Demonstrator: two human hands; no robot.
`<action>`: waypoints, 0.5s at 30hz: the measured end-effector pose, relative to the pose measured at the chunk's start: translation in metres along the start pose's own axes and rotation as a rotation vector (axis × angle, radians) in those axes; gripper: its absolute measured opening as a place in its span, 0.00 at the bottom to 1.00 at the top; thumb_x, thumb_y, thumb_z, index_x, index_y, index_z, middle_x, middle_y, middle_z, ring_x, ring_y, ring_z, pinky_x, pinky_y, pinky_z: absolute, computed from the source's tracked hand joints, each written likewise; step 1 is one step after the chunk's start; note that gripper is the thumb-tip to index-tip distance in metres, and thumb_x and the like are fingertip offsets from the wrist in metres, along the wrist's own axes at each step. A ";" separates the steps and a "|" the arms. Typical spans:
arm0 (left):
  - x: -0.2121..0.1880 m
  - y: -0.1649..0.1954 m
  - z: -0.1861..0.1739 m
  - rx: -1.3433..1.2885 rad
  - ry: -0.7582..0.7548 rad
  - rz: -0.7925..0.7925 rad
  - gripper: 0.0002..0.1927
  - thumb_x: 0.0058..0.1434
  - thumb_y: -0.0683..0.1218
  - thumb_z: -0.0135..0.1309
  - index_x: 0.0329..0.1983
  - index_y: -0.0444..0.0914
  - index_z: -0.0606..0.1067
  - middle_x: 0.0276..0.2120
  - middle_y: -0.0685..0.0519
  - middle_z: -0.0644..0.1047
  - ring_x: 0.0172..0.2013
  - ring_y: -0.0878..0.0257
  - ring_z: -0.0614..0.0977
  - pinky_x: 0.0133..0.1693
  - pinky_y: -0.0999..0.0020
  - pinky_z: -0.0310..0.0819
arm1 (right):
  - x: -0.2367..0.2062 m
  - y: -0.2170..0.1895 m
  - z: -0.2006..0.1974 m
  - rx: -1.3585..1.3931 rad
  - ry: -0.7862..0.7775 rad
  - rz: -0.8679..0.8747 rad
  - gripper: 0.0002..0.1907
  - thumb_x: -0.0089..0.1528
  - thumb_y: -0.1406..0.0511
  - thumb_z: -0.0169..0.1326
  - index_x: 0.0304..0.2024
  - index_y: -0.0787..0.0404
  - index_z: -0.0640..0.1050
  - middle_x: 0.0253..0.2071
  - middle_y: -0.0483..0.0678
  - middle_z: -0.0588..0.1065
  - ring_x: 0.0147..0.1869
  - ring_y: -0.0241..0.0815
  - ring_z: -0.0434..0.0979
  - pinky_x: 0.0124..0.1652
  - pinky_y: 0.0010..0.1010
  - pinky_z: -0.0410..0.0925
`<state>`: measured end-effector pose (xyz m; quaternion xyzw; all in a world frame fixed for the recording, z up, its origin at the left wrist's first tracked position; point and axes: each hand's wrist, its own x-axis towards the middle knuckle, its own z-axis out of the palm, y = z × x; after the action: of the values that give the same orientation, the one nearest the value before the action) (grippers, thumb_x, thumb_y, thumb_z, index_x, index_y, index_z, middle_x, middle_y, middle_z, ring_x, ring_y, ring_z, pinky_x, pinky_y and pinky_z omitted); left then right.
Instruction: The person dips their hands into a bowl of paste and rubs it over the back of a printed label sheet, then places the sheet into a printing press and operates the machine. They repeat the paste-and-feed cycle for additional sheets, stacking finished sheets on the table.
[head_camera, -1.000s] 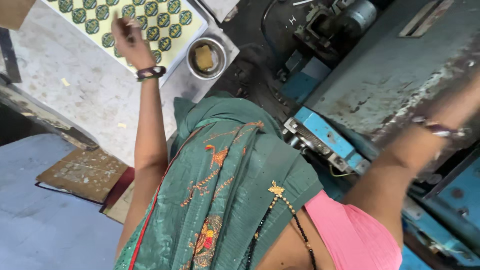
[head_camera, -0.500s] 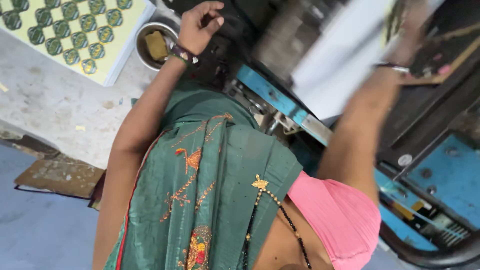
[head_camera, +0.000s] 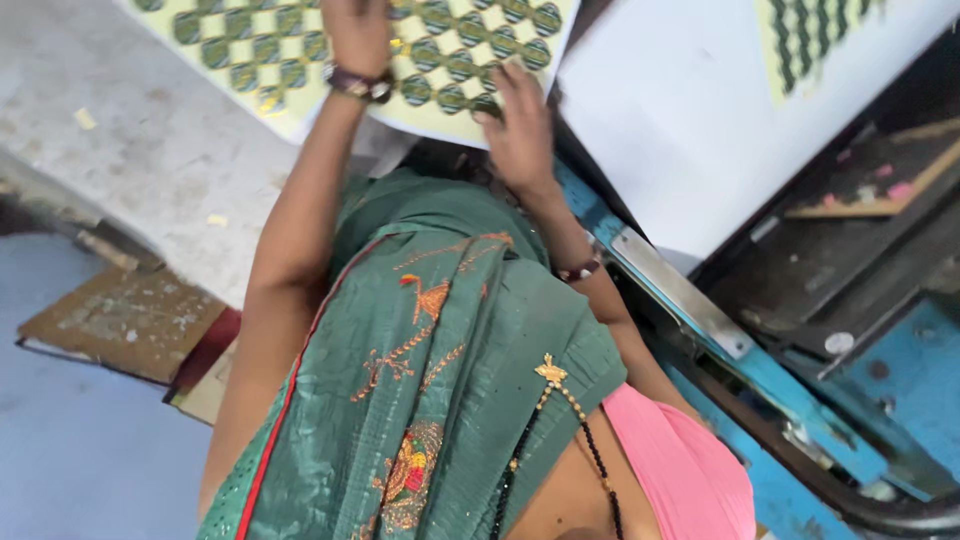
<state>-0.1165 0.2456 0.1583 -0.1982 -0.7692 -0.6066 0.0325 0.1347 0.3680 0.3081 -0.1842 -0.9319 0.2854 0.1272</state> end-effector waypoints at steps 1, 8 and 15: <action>-0.003 -0.005 -0.042 0.022 0.107 0.048 0.09 0.64 0.42 0.61 0.41 0.31 0.75 0.34 0.43 0.78 0.36 0.49 0.79 0.40 0.53 0.72 | -0.001 0.003 -0.001 0.021 0.008 -0.010 0.29 0.64 0.64 0.62 0.65 0.64 0.70 0.69 0.58 0.65 0.73 0.61 0.64 0.70 0.46 0.60; -0.026 -0.043 -0.223 -0.451 0.504 -0.108 0.22 0.67 0.32 0.54 0.65 0.30 0.68 0.58 0.42 0.79 0.56 0.55 0.82 0.59 0.62 0.75 | -0.010 -0.012 0.009 0.144 -0.008 0.038 0.26 0.65 0.67 0.60 0.65 0.64 0.71 0.69 0.59 0.66 0.72 0.61 0.67 0.67 0.44 0.63; -0.010 -0.057 -0.159 -0.100 0.698 -0.185 0.30 0.62 0.32 0.58 0.69 0.32 0.67 0.58 0.44 0.76 0.55 0.56 0.79 0.59 0.63 0.72 | 0.002 -0.034 -0.002 0.132 -0.042 -0.022 0.25 0.65 0.68 0.61 0.64 0.64 0.72 0.67 0.58 0.67 0.69 0.61 0.70 0.65 0.44 0.66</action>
<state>-0.1575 0.0825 0.1449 0.0899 -0.6959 -0.6749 0.2284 0.1243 0.3435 0.3298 -0.1591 -0.9156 0.3483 0.1229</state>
